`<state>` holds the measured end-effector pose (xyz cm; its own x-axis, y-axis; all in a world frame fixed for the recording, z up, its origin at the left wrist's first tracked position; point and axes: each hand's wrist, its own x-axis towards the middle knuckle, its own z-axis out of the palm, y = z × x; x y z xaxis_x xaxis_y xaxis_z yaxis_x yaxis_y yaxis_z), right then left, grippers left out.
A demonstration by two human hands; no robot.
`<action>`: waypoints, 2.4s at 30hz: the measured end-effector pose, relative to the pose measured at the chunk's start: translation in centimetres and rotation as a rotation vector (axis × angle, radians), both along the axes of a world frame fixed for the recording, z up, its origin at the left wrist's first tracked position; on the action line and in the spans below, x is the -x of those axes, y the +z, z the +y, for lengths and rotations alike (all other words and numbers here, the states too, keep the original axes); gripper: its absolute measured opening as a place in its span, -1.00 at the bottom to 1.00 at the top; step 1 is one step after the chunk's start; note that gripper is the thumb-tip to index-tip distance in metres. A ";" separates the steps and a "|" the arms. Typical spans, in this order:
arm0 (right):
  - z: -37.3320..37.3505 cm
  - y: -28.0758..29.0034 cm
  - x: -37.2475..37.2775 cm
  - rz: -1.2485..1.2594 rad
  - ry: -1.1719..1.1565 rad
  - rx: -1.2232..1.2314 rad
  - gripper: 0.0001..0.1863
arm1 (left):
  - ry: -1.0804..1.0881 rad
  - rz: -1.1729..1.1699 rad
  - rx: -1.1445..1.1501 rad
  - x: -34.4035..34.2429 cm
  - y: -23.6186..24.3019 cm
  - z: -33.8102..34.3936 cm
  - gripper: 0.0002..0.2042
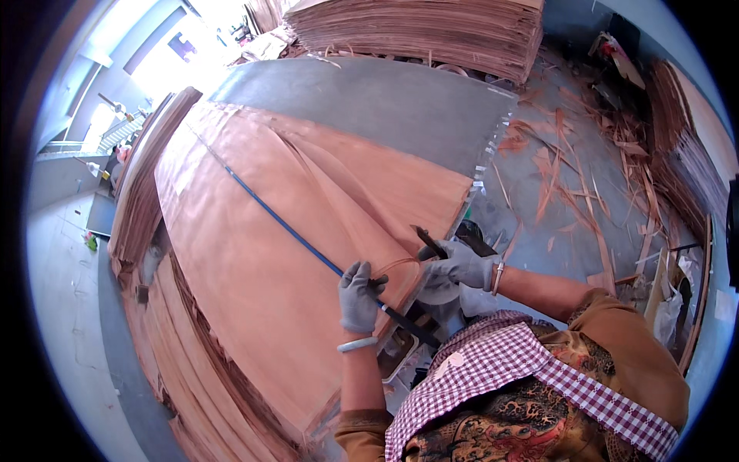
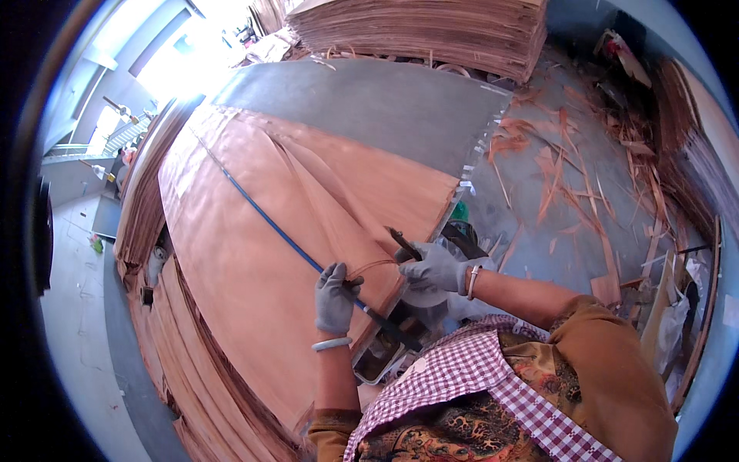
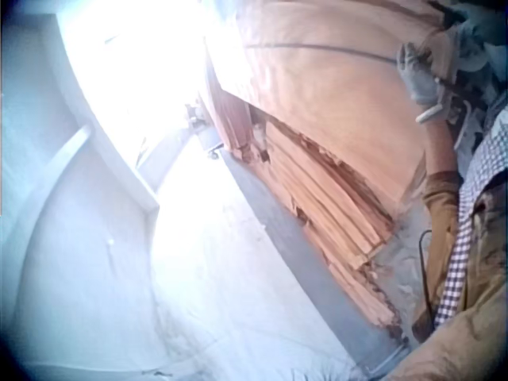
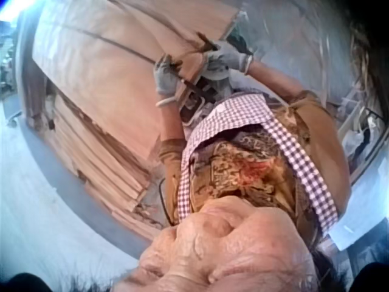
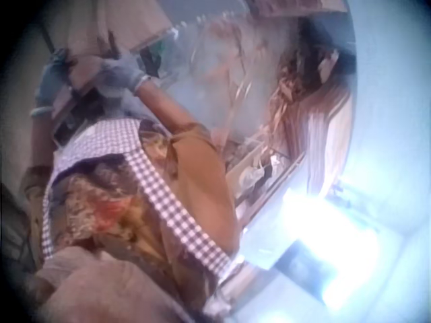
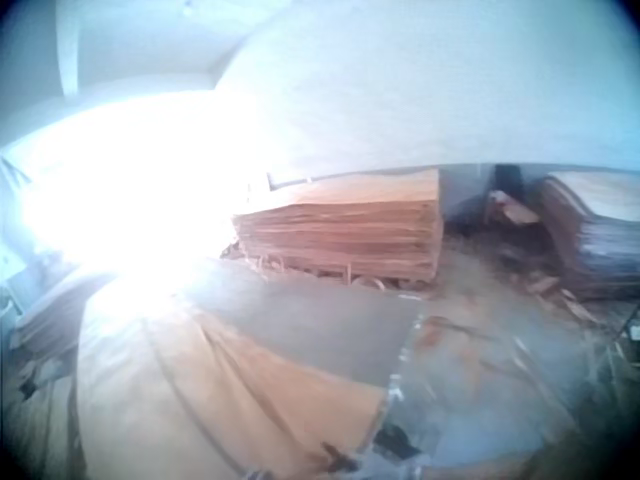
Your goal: The person handles wood veneer sheets by hand and uses a knife to trim edges, then applies pieces of tape to repair or join sections of the material.
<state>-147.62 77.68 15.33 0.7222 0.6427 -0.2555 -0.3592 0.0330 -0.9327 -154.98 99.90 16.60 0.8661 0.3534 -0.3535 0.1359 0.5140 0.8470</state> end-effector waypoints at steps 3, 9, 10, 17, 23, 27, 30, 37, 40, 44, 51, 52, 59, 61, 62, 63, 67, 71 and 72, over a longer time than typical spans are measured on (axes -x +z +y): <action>-0.4 0.6 0.6 -0.151 -0.029 0.029 -0.66 | -0.009 0.007 -0.022 -0.1 0.0 0.7 -0.93; 1.3 1.3 0.9 -0.270 0.054 0.099 -0.69 | 0.022 -0.075 0.025 -0.4 1.0 1.6 -0.85; 1.3 2.2 1.0 -0.246 0.078 0.108 -0.69 | 0.025 -0.090 0.040 -0.5 1.4 1.5 -0.82; 1.1 -0.2 2.6 -0.158 0.507 0.158 -0.70 | 0.002 -0.132 -0.121 0.5 2.4 2.0 -0.75; 3.0 -5.5 5.0 -0.296 0.865 0.301 -0.67 | 0.111 -0.013 -0.372 3.8 2.0 4.3 -0.83; 5.0 -10.5 7.2 -0.147 0.868 0.160 -0.71 | 0.238 0.073 -0.447 9.5 -0.7 8.2 -0.85; 6.2 -10.3 8.8 0.044 0.849 0.123 -0.74 | 0.340 0.120 -0.412 15.1 -3.0 10.9 -0.85; 7.6 -7.8 10.5 -0.145 0.787 0.203 -0.62 | 0.433 0.250 -0.345 23.1 -7.6 13.2 -0.85; 6.9 -4.3 11.3 -0.058 0.676 0.112 -0.51 | 0.468 0.298 -0.305 24.2 -9.3 13.0 -0.83; 7.5 -3.5 12.2 -0.278 0.408 -0.090 -0.30 | 0.472 0.393 -0.363 25.2 -9.7 12.3 -0.82; 10.2 -2.6 10.4 0.351 0.184 0.064 -0.72 | 0.261 0.507 -0.800 28.3 -13.4 12.7 -0.74; 10.4 -2.2 10.0 0.317 0.201 0.116 -0.72 | 0.282 0.492 -0.840 28.0 -12.1 11.4 -0.66; 14.1 11.8 12.7 0.214 0.390 0.005 -0.66 | 0.414 0.665 -1.683 33.6 -3.9 8.6 -0.24; 14.6 16.1 12.9 0.181 0.406 -0.057 -0.64 | 0.485 0.665 -1.694 34.9 -4.5 8.8 -0.24; 14.7 17.9 12.8 0.162 0.410 -0.093 -0.63 | 0.519 0.662 -1.702 35.7 -4.8 9.1 -0.24; 15.0 19.4 12.7 0.146 0.418 -0.128 -0.62 | 0.598 0.692 -1.657 36.7 -5.9 9.8 -0.26; 15.4 22.1 11.6 0.111 0.440 -0.228 -0.59 | 0.880 0.759 -1.629 38.4 -8.6 12.2 -0.61; 14.2 23.2 8.8 0.183 0.487 -0.389 -0.67 | 0.996 0.751 -1.646 38.9 -6.4 13.5 -0.86; 13.7 23.5 7.9 0.228 0.488 -0.438 -0.69 | 1.031 0.744 -1.725 38.8 -5.6 13.5 -0.89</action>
<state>-155.48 91.34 38.80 0.2834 0.9590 -0.0093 -0.6143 0.1741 -0.7696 -193.79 113.40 10.98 0.0913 0.7457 0.6600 0.8286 -0.4245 0.3650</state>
